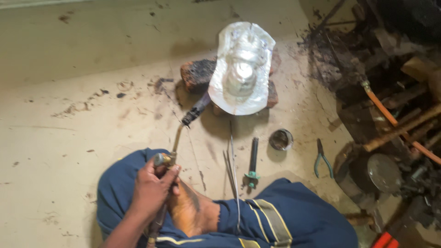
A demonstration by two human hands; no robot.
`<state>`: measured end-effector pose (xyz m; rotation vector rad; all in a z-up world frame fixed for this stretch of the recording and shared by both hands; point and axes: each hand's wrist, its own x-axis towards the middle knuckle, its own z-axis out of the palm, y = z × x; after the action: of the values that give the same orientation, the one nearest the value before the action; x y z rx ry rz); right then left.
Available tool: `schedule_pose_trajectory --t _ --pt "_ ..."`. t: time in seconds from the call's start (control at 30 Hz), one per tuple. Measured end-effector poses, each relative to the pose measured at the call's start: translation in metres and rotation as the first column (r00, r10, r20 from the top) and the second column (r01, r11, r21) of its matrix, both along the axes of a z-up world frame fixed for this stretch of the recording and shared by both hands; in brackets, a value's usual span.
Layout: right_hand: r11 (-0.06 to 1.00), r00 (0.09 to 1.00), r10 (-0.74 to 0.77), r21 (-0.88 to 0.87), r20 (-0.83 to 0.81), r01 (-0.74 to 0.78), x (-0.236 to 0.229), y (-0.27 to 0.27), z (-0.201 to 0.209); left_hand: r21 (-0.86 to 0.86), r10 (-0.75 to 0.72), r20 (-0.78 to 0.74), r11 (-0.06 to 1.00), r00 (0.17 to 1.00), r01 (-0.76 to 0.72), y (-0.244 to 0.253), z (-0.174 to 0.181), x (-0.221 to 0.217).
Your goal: The person sits on the floor and uses a blowtorch to heat a metal rod, then applies the molten material to a crack in a white metal bust. The person repeatedly heats the rod and applies filler to the seam, then uses pliers to adjust the bust.
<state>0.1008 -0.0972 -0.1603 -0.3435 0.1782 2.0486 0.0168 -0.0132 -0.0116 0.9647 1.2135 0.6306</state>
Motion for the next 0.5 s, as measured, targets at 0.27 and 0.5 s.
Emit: schedule_pose_trajectory --t 0.27,0.5 --pt "0.948 0.950 -0.312 -0.062 -0.021 0.311 -0.017 0.000 -0.018 -0.021 0.027 -0.103 0.999 0.994 -0.029 -0.004 0.005 0.007" --pt "0.999 0.989 0.053 -0.002 -0.135 -0.054 0.017 0.012 -0.001 -0.031 0.032 -0.172 0.999 0.985 -0.038 0.000 -0.001 0.017"
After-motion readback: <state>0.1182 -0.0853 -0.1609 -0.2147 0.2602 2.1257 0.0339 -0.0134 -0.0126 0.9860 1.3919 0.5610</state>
